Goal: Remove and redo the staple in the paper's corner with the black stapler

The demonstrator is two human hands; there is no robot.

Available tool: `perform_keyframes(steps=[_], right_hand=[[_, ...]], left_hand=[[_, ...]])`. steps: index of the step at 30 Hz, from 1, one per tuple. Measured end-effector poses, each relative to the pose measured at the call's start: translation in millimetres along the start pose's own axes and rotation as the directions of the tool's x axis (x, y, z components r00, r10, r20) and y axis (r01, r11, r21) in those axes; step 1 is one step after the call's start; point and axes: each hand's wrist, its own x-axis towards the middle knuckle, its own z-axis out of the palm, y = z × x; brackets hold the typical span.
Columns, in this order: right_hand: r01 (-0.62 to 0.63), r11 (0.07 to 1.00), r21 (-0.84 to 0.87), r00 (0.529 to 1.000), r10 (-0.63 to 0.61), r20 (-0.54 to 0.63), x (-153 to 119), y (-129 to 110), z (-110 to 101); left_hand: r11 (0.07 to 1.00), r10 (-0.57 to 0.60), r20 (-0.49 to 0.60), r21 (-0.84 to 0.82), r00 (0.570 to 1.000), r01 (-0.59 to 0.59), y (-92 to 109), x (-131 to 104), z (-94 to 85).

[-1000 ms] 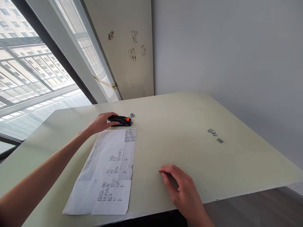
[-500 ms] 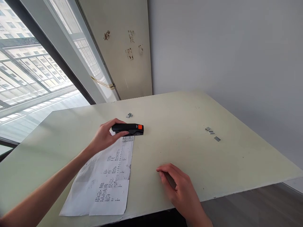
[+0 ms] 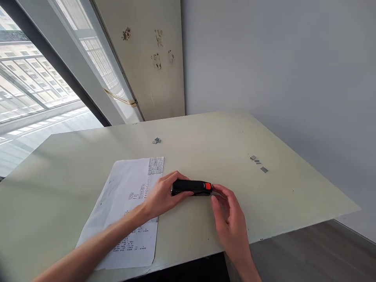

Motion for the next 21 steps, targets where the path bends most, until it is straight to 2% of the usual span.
perform_keyframes(steps=[5, 10, 13, 17, 21], right_hand=[[0.011, 0.999, -0.041, 1.0, -0.011, -0.001, 6, -2, 2], [0.017, 0.987, -0.159, 0.997, -0.005, 0.074, 24, -4, 5], [0.064, 0.973, -0.221, 0.993, -0.04, 0.11, 33, -5, 12], [0.088, 0.98, -0.176, 0.99, -0.066, 0.124, 38, -8, 21], [0.037, 0.989, -0.14, 0.994, -0.021, 0.108, 38, -10, 24]], left_hand=[[0.999, -0.029, 0.033, 0.045, 0.999, 0.028, -6, -13, -10.4], [0.996, -0.048, 0.002, 0.077, 0.999, 0.048, -25, -34, -25.5], [0.993, -0.055, -0.037, 0.106, 0.998, 0.059, -35, -38, -30.9], [0.988, -0.052, -0.091, 0.138, 0.995, 0.064, -41, -37, -35.1], [0.988, -0.015, -0.058, 0.152, 0.998, 0.024, -40, -36, -37.6]])
